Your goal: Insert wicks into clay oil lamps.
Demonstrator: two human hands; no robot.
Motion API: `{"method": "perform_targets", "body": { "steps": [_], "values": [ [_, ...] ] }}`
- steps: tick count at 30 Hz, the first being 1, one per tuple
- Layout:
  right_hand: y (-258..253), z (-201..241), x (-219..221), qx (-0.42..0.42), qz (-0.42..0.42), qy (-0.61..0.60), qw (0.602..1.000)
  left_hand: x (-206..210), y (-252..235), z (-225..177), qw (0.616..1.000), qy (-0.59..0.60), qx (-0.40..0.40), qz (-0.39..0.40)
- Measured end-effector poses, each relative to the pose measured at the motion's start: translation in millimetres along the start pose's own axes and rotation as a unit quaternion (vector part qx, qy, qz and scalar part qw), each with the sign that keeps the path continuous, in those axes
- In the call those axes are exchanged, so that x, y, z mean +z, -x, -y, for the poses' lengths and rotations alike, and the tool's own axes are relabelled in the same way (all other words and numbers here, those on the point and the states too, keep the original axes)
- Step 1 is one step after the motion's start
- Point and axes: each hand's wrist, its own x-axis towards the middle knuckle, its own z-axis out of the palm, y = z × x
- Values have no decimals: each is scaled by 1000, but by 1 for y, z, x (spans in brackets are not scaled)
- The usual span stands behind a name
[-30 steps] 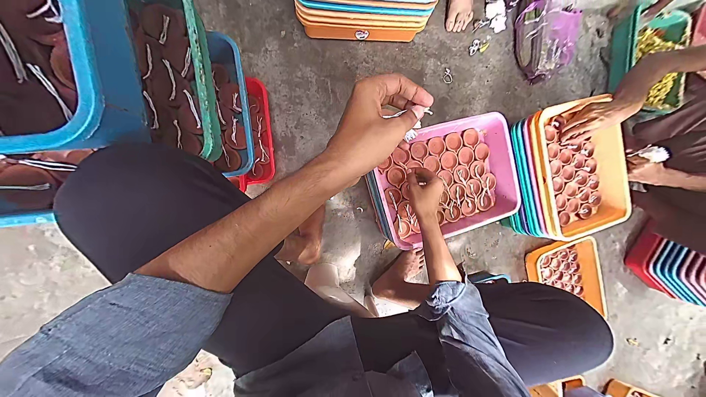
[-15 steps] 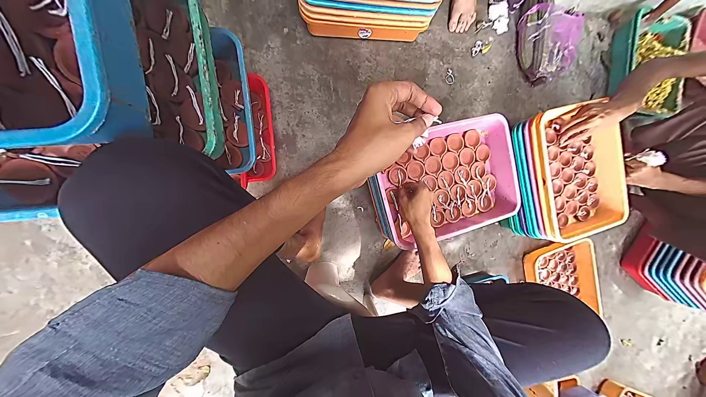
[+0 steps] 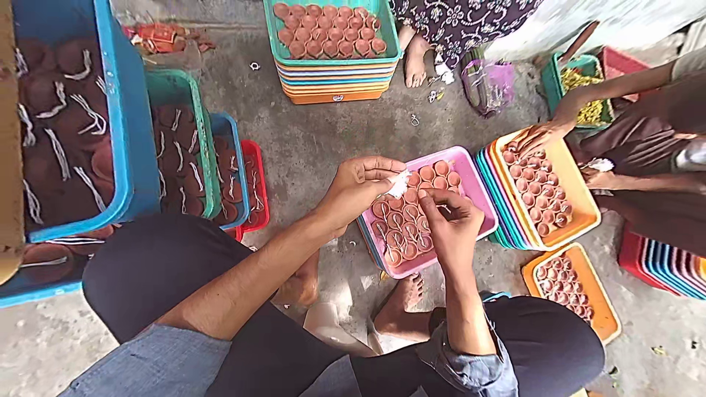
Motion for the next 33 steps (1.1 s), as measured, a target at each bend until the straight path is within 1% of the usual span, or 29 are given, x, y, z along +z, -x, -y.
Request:
{"method": "perform_targets", "body": {
  "steps": [1,3,6,9,15,25,29,33],
  "values": [
    [0,11,-3,6,5,-62,998,1,2,1,1000,-12,15,-2],
    [1,26,-6,27,14,-131,991,3,7,4,997,-45,57,-3],
    [4,35,-4,45,15,-174,984,5,9,6,991,-78,110,7],
    [5,33,-2,33,12,-187,982,6,3,10,986,-79,145,15],
    [4,30,0,13,9,-197,980,7,2,11,981,-89,172,29],
    [2,29,0,7,-2,-182,983,9,3,8,974,-111,195,39],
    [2,27,0,38,-6,-206,978,9,3,10,972,-117,198,44],
    [2,25,-2,90,-1,-259,962,7,4,9,977,-108,181,36]
  ]
}}
